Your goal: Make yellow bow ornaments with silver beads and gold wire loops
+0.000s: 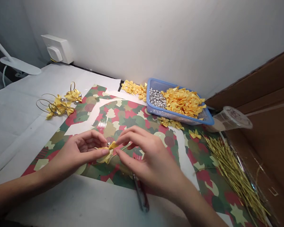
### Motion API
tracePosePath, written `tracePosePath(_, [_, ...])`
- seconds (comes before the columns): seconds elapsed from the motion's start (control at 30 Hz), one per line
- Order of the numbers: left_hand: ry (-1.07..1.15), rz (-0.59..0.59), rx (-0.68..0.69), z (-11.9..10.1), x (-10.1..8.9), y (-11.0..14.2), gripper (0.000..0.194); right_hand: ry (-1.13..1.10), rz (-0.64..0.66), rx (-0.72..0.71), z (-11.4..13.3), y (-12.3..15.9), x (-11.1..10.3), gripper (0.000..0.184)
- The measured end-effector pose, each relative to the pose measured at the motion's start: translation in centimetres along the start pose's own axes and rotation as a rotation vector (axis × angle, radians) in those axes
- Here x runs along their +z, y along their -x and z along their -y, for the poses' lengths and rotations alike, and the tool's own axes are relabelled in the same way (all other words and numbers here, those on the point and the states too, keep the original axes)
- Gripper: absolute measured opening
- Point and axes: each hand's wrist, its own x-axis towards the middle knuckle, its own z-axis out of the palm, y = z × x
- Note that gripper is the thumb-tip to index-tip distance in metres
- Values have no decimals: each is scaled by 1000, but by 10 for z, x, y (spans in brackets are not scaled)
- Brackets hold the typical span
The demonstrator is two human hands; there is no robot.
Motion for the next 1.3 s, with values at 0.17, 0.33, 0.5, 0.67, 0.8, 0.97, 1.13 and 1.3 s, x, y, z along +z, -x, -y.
tracePosePath(0.17, [60,-36,-84,1,-2,-4,22,172,122,192,-23,-3,-24,11])
tracePosePath(0.33, [171,-24,-168,6,-8,-8,28,399,200,211,-47,-7,-40,15])
tracePosePath(0.5, [252,1,-210,3,-10,-10,37,571,207,277,-54,-9,-54,14])
tracePosePath(0.67, [282,-2,-247,-1,-12,-9,34,681,179,313,-58,-12,-62,14])
tracePosePath(0.8, [285,-35,-256,-2,-12,-9,28,684,238,260,-58,-14,-55,13])
tracePosePath(0.97, [307,-135,-314,-4,-11,-10,29,716,307,218,-55,-19,-36,14])
tracePosePath(1.13, [328,-138,-344,-6,-11,-8,32,732,335,212,-52,-21,-31,21])
tracePosePath(1.3, [381,-120,-341,-5,-11,-7,32,687,348,189,-50,-22,-31,19])
